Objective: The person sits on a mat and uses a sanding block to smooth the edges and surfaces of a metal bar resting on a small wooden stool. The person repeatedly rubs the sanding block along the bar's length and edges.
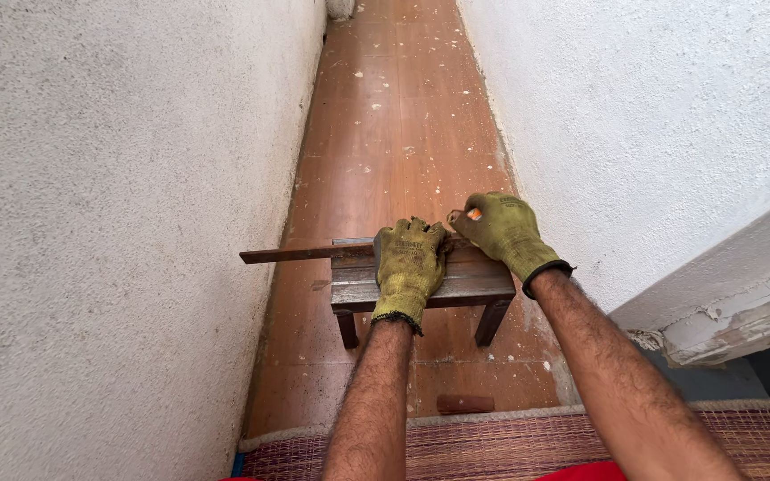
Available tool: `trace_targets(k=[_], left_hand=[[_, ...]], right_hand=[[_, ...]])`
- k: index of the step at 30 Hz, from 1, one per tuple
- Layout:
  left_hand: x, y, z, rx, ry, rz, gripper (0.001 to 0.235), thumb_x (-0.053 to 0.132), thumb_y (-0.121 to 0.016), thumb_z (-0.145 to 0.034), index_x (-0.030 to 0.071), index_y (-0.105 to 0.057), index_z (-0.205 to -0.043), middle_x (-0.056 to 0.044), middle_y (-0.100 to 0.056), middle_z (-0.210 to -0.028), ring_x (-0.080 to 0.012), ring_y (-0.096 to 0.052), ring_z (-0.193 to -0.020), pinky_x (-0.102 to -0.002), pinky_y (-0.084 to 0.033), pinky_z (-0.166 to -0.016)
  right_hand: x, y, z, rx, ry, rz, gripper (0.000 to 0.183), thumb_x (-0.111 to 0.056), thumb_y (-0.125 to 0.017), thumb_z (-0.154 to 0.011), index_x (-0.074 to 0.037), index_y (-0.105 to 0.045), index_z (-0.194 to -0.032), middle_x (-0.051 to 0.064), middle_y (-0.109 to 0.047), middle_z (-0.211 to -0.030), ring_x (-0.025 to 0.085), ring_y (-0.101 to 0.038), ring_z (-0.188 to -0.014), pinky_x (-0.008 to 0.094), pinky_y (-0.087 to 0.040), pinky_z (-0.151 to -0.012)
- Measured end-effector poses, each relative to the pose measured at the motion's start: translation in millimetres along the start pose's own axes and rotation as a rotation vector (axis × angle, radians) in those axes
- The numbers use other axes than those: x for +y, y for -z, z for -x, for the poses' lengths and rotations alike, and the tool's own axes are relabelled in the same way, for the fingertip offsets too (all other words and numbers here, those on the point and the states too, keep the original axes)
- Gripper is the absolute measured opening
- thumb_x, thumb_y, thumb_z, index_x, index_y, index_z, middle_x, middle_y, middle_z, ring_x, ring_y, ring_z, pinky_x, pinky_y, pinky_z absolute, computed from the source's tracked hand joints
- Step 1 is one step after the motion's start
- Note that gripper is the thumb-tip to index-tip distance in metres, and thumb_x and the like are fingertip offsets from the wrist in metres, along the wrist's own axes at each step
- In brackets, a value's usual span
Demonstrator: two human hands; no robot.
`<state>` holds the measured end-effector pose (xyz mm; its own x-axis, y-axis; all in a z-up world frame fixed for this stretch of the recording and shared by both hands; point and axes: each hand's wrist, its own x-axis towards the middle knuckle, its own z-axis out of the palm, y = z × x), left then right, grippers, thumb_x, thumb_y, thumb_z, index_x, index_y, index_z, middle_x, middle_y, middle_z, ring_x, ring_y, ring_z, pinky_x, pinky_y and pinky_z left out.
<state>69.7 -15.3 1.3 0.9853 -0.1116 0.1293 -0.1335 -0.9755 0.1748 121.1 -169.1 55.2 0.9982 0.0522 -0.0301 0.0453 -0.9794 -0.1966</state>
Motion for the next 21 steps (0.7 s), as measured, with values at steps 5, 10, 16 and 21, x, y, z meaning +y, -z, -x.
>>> trace_targets(k=[5,10,16,21], left_hand=[[3.6,1.6,-1.5,-0.036,0.040,0.105,0.031,0.046,-0.056,-0.104,0.025,-0.067,-0.124,-0.005,-0.065,-0.123,-0.0225,-0.056,-0.124,-0.050,-0.041,-0.107],[3.9,5.4,2.1,-0.010,0.040,0.100,0.029,0.043,-0.058,-0.102,0.026,-0.068,-0.123,-0.004,-0.066,-0.122,-0.0224,-0.057,-0.123,-0.050,-0.041,-0.106],[4.2,4.0,-1.1,-0.040,0.045,0.077,0.029,0.040,-0.060,-0.101,0.028,-0.067,-0.126,-0.005,-0.064,-0.125,-0.0221,-0.055,-0.126,-0.050,-0.039,-0.109],[2.9,1.1,-0.1,-0.029,0.034,0.053,0.030,0.037,-0.061,-0.099,0.027,-0.067,-0.126,-0.006,-0.063,-0.125,-0.0225,-0.054,-0.126,-0.051,-0.038,-0.108]], right_hand=[[5.8,-6.1,0.5,0.063,-0.261,-0.285,0.052,-0.057,-0.055,-0.100,-0.013,-0.068,-0.124,0.011,-0.072,-0.110,0.026,-0.070,-0.110,0.045,-0.052,-0.103],[21.4,-9.6,-4.3,0.017,-0.119,-0.181,0.048,-0.058,-0.056,-0.099,-0.015,-0.075,-0.111,0.010,-0.076,-0.102,0.022,-0.073,-0.100,0.042,-0.057,-0.099],[22.3,-20.1,-5.1,0.146,0.100,-0.037,0.046,-0.053,-0.058,-0.096,-0.014,-0.075,-0.112,0.005,-0.072,-0.102,0.018,-0.071,-0.090,0.041,-0.062,-0.087],[12.0,-13.7,-8.6,-0.040,-0.105,-0.135,0.051,-0.057,-0.052,-0.100,-0.015,-0.072,-0.121,0.009,-0.073,-0.106,0.021,-0.070,-0.102,0.045,-0.056,-0.099]])
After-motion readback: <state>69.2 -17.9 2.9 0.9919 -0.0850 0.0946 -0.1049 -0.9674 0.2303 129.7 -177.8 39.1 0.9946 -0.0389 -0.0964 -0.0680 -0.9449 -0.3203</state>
